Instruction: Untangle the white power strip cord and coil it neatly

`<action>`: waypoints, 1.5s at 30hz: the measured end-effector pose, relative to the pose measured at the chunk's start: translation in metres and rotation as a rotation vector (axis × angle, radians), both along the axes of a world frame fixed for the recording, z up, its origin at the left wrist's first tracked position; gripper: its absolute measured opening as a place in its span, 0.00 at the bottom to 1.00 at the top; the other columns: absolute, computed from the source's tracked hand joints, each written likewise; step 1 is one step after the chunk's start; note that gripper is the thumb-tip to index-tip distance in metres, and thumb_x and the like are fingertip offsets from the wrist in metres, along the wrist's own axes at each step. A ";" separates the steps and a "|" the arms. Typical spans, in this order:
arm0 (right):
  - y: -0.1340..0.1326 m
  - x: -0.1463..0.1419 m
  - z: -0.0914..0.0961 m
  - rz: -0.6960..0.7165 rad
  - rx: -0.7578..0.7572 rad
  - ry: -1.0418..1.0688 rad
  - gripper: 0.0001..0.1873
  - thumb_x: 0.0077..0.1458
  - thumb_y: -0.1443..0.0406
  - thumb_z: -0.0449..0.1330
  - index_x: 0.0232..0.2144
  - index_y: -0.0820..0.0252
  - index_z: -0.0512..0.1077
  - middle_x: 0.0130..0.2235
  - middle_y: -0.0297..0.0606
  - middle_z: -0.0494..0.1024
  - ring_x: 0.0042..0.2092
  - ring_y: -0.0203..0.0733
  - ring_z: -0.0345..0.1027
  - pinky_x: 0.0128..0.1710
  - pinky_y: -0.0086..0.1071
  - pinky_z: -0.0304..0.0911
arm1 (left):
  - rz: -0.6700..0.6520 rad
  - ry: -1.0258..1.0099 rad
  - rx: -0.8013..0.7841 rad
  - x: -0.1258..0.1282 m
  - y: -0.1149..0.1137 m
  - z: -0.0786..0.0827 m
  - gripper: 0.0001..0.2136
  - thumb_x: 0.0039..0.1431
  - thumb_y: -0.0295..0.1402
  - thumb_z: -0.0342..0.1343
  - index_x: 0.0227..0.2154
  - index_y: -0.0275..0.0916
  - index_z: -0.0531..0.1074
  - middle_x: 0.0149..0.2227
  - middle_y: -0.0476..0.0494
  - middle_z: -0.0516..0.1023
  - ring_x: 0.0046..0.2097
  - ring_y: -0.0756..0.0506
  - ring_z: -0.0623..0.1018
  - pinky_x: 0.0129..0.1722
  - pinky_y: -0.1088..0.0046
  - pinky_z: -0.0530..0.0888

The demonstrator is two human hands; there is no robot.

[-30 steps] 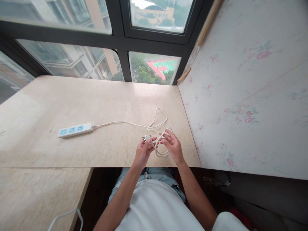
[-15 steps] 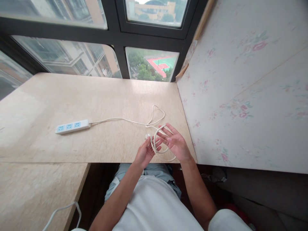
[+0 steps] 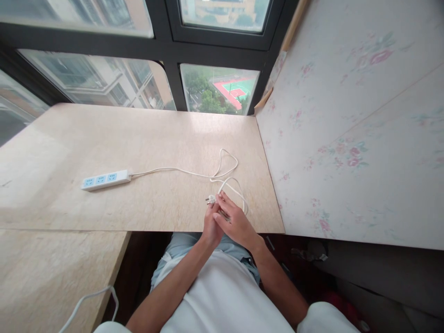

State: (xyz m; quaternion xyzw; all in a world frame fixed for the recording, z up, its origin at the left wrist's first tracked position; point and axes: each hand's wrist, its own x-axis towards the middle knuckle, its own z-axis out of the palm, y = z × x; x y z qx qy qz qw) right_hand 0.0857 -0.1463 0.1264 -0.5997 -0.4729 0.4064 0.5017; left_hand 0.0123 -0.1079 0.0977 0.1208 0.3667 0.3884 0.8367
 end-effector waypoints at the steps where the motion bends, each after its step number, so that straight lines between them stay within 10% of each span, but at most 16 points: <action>1: -0.003 0.002 0.002 0.005 0.012 -0.064 0.28 0.55 0.66 0.58 0.59 0.58 0.65 0.62 0.36 0.56 0.66 0.41 0.46 0.69 0.38 0.46 | 0.014 0.008 -0.016 0.002 -0.001 -0.002 0.13 0.53 0.36 0.62 0.39 0.35 0.72 0.35 0.48 0.75 0.36 0.52 0.75 0.37 0.79 0.69; 13: -0.051 0.045 -0.030 -0.509 0.012 -0.148 0.16 0.57 0.59 0.57 0.45 0.61 0.73 0.45 0.42 0.72 0.44 0.36 0.67 0.45 0.30 0.67 | 0.084 -0.282 -0.305 -0.017 0.027 -0.024 0.16 0.69 0.39 0.43 0.30 0.33 0.66 0.17 0.56 0.50 0.16 0.57 0.53 0.18 0.80 0.55; 18: -0.051 0.043 -0.065 -0.543 -0.229 0.498 0.30 0.48 0.53 0.65 0.49 0.64 0.65 0.51 0.45 0.69 0.46 0.37 0.68 0.43 0.30 0.70 | 0.084 -0.323 -0.303 -0.017 0.028 -0.023 0.17 0.69 0.40 0.43 0.30 0.32 0.67 0.17 0.55 0.50 0.16 0.57 0.52 0.16 0.80 0.54; 23: -0.045 0.024 -0.060 -0.320 -0.305 1.009 0.29 0.45 0.57 0.68 0.45 0.64 0.64 0.48 0.46 0.71 0.46 0.41 0.70 0.47 0.36 0.70 | 0.111 -0.369 -0.327 -0.014 0.028 -0.022 0.18 0.69 0.39 0.42 0.29 0.32 0.67 0.16 0.56 0.51 0.16 0.57 0.53 0.17 0.80 0.56; 31: -0.039 0.012 -0.055 -0.481 -0.102 0.804 0.25 0.45 0.56 0.68 0.40 0.64 0.64 0.43 0.42 0.74 0.44 0.40 0.71 0.47 0.38 0.71 | -0.054 0.062 -0.155 -0.014 0.024 -0.033 0.13 0.65 0.36 0.49 0.34 0.30 0.71 0.31 0.37 0.76 0.32 0.47 0.78 0.35 0.70 0.74; 36: -0.040 0.032 -0.052 -0.552 -0.063 0.655 0.26 0.46 0.54 0.67 0.40 0.64 0.63 0.41 0.42 0.74 0.41 0.39 0.72 0.46 0.39 0.71 | -0.401 0.337 0.046 -0.023 0.019 -0.036 0.16 0.57 0.43 0.58 0.32 0.30 0.72 0.27 0.35 0.77 0.24 0.43 0.78 0.21 0.73 0.73; 45: -0.056 0.052 -0.036 -0.444 -0.153 0.602 0.29 0.45 0.54 0.68 0.43 0.65 0.65 0.36 0.42 0.74 0.38 0.38 0.71 0.41 0.36 0.73 | -0.118 0.140 0.081 -0.025 0.038 -0.018 0.13 0.60 0.39 0.56 0.32 0.30 0.69 0.29 0.35 0.79 0.26 0.47 0.79 0.27 0.76 0.76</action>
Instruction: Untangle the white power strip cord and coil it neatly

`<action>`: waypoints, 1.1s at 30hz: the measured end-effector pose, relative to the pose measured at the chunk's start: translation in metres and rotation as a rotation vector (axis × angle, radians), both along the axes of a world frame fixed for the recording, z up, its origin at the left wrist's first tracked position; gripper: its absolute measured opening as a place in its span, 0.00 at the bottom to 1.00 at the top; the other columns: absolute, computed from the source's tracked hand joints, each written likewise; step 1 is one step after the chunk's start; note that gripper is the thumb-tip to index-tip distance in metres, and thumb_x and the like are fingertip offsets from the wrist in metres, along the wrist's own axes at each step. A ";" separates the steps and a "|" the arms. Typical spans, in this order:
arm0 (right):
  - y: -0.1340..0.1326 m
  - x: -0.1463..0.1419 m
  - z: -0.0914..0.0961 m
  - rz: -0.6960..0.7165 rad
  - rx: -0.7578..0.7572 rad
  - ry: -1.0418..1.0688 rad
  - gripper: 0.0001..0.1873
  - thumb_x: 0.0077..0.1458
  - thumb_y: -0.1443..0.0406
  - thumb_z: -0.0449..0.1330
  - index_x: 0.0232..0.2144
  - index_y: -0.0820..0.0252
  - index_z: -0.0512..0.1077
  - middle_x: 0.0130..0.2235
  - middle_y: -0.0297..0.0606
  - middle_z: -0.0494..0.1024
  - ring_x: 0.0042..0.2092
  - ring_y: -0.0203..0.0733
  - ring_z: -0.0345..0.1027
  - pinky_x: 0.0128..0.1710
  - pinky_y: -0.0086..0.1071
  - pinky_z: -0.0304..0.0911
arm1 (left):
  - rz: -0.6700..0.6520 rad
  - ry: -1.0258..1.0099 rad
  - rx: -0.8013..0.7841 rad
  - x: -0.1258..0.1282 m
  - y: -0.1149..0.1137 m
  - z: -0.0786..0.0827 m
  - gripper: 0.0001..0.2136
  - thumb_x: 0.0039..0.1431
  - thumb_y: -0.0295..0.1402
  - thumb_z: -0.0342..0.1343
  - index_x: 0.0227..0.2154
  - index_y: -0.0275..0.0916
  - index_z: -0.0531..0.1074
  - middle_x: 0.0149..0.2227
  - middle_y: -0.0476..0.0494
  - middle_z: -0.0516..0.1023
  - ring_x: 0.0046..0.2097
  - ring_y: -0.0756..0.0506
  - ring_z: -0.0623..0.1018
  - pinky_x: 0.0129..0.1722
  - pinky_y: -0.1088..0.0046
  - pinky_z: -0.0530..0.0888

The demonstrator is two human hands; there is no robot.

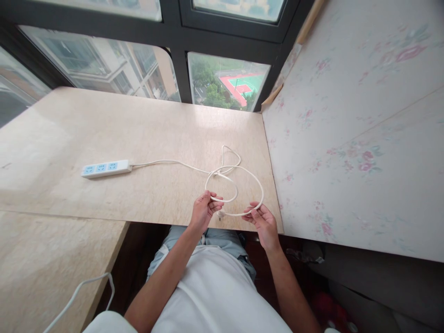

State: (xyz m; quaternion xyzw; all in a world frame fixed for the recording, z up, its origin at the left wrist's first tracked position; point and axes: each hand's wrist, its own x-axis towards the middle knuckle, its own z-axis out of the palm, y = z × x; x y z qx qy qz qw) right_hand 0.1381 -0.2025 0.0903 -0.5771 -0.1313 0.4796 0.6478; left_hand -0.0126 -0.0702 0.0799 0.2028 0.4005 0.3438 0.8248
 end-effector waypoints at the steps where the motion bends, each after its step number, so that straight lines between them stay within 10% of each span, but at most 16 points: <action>1: -0.004 0.003 0.005 0.043 -0.016 0.009 0.30 0.45 0.54 0.68 0.44 0.65 0.65 0.36 0.42 0.73 0.37 0.38 0.71 0.39 0.36 0.73 | 0.018 0.003 -0.002 0.000 0.002 0.000 0.13 0.61 0.38 0.55 0.32 0.30 0.69 0.30 0.35 0.79 0.27 0.47 0.79 0.27 0.75 0.76; 8: -0.017 0.018 0.045 0.150 0.097 0.201 0.24 0.47 0.59 0.67 0.45 0.63 0.67 0.31 0.37 0.71 0.30 0.34 0.69 0.28 0.27 0.72 | -0.125 0.040 -0.061 -0.001 -0.007 -0.006 0.12 0.60 0.34 0.57 0.41 0.29 0.68 0.38 0.29 0.79 0.33 0.44 0.81 0.34 0.72 0.78; 15: 0.007 -0.005 0.033 0.020 0.198 0.366 0.18 0.49 0.66 0.66 0.42 0.61 0.67 0.37 0.36 0.74 0.36 0.34 0.73 0.36 0.28 0.74 | -0.335 -0.041 -0.052 -0.004 -0.028 -0.004 0.23 0.48 0.31 0.66 0.47 0.32 0.68 0.42 0.31 0.78 0.39 0.39 0.80 0.39 0.65 0.77; 21: 0.018 -0.026 0.019 -0.046 0.186 0.444 0.18 0.47 0.67 0.67 0.39 0.62 0.65 0.39 0.36 0.74 0.40 0.35 0.73 0.42 0.30 0.74 | -0.261 -0.225 0.062 0.003 -0.047 0.011 0.10 0.48 0.30 0.66 0.33 0.31 0.75 0.40 0.37 0.79 0.47 0.41 0.77 0.54 0.61 0.70; 33: 0.017 -0.056 0.016 -0.263 0.211 0.317 0.22 0.46 0.64 0.68 0.39 0.62 0.61 0.47 0.38 0.70 0.47 0.39 0.71 0.47 0.34 0.73 | -0.003 -0.296 0.022 0.014 -0.058 0.012 0.12 0.47 0.26 0.66 0.37 0.37 0.77 0.47 0.38 0.77 0.50 0.41 0.76 0.54 0.63 0.69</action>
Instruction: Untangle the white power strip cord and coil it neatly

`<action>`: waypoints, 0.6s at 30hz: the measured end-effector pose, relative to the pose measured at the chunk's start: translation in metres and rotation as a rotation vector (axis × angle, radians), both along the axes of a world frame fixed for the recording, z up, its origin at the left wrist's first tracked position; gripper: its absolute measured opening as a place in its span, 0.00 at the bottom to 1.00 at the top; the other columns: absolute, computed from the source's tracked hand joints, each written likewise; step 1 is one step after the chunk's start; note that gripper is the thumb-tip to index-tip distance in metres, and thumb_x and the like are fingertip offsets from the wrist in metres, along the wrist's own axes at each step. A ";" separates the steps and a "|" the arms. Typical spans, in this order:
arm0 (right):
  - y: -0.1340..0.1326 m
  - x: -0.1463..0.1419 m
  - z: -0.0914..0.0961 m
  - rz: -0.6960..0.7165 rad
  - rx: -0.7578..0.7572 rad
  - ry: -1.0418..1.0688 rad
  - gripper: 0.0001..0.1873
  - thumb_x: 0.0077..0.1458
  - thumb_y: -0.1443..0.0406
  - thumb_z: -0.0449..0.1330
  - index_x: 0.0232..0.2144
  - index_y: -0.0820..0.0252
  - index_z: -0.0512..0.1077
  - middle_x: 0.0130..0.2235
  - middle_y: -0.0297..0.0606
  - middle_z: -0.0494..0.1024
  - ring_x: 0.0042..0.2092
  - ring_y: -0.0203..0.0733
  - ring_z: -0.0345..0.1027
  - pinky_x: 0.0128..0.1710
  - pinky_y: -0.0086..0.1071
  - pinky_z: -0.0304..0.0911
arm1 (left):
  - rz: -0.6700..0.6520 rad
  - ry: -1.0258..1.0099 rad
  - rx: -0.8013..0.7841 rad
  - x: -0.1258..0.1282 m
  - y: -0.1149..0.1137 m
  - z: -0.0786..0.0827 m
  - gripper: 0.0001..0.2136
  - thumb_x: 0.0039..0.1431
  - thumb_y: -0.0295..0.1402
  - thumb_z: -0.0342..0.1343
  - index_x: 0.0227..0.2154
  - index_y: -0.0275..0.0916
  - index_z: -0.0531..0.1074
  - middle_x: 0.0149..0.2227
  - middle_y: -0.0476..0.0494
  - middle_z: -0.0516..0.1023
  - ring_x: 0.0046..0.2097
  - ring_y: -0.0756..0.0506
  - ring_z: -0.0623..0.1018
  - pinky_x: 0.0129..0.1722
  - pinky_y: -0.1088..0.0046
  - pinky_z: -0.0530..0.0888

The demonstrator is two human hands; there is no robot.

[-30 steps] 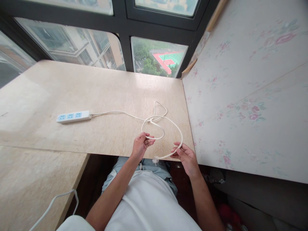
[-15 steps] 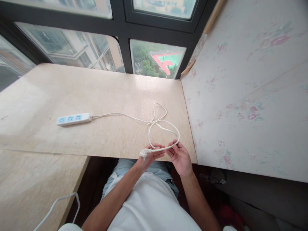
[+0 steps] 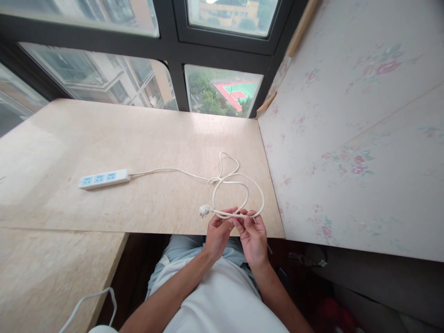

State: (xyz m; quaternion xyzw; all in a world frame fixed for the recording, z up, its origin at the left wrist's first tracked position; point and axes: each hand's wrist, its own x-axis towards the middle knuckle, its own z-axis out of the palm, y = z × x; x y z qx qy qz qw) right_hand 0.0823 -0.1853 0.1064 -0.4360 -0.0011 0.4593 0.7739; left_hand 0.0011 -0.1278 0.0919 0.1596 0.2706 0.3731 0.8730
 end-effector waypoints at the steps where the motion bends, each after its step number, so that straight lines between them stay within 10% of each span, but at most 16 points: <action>1: 0.000 -0.003 -0.003 -0.027 -0.006 0.004 0.23 0.45 0.65 0.68 0.38 0.62 0.60 0.46 0.37 0.71 0.47 0.39 0.71 0.48 0.34 0.72 | 0.008 -0.009 -0.018 -0.002 0.002 0.001 0.12 0.47 0.24 0.65 0.37 0.36 0.77 0.46 0.38 0.77 0.51 0.41 0.75 0.54 0.64 0.68; 10: 0.001 -0.032 -0.026 -0.036 -0.082 0.048 0.20 0.42 0.66 0.70 0.36 0.65 0.66 0.47 0.41 0.72 0.50 0.38 0.68 0.53 0.32 0.68 | 0.156 -0.008 -0.177 -0.017 0.029 -0.002 0.14 0.56 0.35 0.60 0.43 0.32 0.72 0.42 0.35 0.78 0.48 0.43 0.77 0.53 0.64 0.69; 18: -0.004 -0.024 -0.026 0.156 -0.081 0.089 0.19 0.41 0.64 0.71 0.35 0.65 0.71 0.42 0.41 0.73 0.43 0.38 0.70 0.47 0.33 0.69 | 0.164 -0.049 -0.067 -0.027 0.039 0.004 0.12 0.57 0.39 0.60 0.36 0.35 0.69 0.20 0.55 0.59 0.21 0.56 0.63 0.25 0.77 0.65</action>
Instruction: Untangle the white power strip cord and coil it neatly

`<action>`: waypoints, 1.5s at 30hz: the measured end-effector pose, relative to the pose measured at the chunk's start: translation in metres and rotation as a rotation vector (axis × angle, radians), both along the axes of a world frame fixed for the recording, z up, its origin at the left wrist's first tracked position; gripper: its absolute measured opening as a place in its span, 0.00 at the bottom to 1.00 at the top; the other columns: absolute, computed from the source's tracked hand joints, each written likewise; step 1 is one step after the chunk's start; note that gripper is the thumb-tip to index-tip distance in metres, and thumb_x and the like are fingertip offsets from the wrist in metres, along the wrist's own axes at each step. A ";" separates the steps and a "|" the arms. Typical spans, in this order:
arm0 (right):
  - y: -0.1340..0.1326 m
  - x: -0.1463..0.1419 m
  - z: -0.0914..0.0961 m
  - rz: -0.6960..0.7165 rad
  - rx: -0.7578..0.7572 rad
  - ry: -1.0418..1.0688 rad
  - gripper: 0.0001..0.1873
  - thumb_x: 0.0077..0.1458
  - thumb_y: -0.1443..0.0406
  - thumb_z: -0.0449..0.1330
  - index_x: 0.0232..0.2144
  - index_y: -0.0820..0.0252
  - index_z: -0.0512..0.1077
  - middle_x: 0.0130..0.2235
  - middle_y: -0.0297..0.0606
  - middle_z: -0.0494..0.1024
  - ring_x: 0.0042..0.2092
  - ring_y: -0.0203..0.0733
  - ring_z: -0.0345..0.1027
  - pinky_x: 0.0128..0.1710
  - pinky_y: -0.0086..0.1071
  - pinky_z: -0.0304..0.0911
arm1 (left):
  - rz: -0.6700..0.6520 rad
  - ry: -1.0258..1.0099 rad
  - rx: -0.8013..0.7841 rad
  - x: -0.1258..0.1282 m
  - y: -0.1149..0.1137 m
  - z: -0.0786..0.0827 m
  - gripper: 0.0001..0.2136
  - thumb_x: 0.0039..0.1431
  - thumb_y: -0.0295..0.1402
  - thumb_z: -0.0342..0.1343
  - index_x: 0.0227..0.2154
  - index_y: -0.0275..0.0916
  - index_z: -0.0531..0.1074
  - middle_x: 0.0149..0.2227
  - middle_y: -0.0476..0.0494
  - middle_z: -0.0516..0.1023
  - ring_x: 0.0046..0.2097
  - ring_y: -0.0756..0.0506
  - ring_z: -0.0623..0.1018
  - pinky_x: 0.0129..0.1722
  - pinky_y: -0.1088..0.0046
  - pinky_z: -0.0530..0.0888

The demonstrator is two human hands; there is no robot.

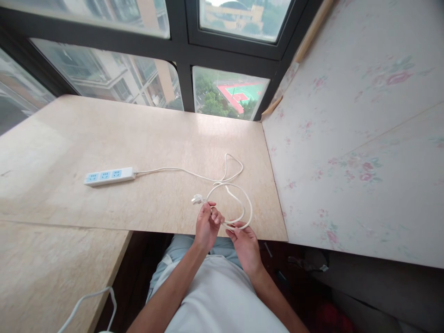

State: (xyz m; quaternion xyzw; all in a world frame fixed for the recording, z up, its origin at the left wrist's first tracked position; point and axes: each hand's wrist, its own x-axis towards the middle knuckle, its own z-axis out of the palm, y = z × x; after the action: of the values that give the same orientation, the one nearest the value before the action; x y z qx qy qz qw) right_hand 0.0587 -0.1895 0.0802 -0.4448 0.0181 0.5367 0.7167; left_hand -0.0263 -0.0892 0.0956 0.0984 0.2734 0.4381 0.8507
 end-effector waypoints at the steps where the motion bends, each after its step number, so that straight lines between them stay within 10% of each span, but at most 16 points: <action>1: 0.000 0.005 0.001 -0.016 0.030 0.005 0.19 0.42 0.63 0.70 0.36 0.65 0.71 0.42 0.40 0.73 0.44 0.37 0.70 0.47 0.32 0.69 | 0.004 -0.011 -0.010 -0.002 0.002 0.000 0.11 0.57 0.38 0.60 0.35 0.35 0.68 0.20 0.56 0.56 0.20 0.57 0.60 0.24 0.78 0.63; 10: 0.015 0.031 0.020 0.172 0.108 -0.088 0.29 0.51 0.58 0.64 0.52 0.58 0.62 0.37 0.35 0.73 0.25 0.28 0.64 0.34 0.31 0.70 | -0.006 0.021 0.039 -0.025 0.014 0.012 0.12 0.59 0.39 0.58 0.33 0.35 0.66 0.19 0.57 0.47 0.18 0.58 0.51 0.18 0.80 0.53; 13: 0.020 0.034 0.028 0.339 0.142 -0.090 0.24 0.53 0.53 0.61 0.48 0.60 0.65 0.21 0.29 0.64 0.24 0.34 0.66 0.31 0.33 0.70 | -0.018 0.035 0.032 -0.037 0.015 0.016 0.12 0.59 0.39 0.58 0.31 0.35 0.66 0.18 0.58 0.47 0.17 0.58 0.50 0.17 0.81 0.52; 16: 0.027 0.036 0.031 0.436 0.125 -0.076 0.23 0.51 0.51 0.62 0.40 0.64 0.68 0.29 0.37 0.71 0.32 0.40 0.71 0.30 0.33 0.70 | -0.039 0.030 -0.022 -0.056 0.018 0.014 0.12 0.61 0.39 0.55 0.30 0.35 0.65 0.18 0.58 0.46 0.16 0.58 0.49 0.16 0.82 0.50; 21: 0.049 0.031 0.017 0.388 -0.037 0.028 0.24 0.51 0.54 0.63 0.45 0.63 0.67 0.49 0.43 0.70 0.42 0.40 0.71 0.36 0.31 0.72 | -0.176 -0.021 -0.195 -0.093 0.027 0.001 0.13 0.65 0.38 0.49 0.29 0.35 0.62 0.18 0.58 0.44 0.15 0.58 0.46 0.14 0.84 0.43; 34: 0.131 0.025 -0.011 0.591 -0.236 -0.260 0.18 0.47 0.67 0.64 0.41 0.69 0.69 0.32 0.40 0.74 0.27 0.31 0.68 0.25 0.22 0.66 | -0.416 -0.218 -0.266 -0.120 0.030 -0.013 0.15 0.63 0.38 0.52 0.26 0.36 0.56 0.17 0.60 0.41 0.15 0.59 0.42 0.14 0.85 0.42; 45: 0.087 0.060 -0.019 0.402 -0.056 -0.208 0.25 0.40 0.67 0.67 0.43 0.66 0.68 0.34 0.34 0.73 0.34 0.32 0.70 0.38 0.30 0.69 | -0.118 -0.304 -0.193 -0.164 0.044 -0.017 0.13 0.69 0.34 0.39 0.27 0.37 0.55 0.18 0.59 0.41 0.15 0.57 0.46 0.15 0.83 0.39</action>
State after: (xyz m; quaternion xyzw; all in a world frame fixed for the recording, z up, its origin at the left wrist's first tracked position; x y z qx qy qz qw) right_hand 0.1182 -0.1023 0.0615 -0.5122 -0.1300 0.6193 0.5807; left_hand -0.1908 -0.0451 0.0790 -0.0353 0.1764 0.3691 0.9118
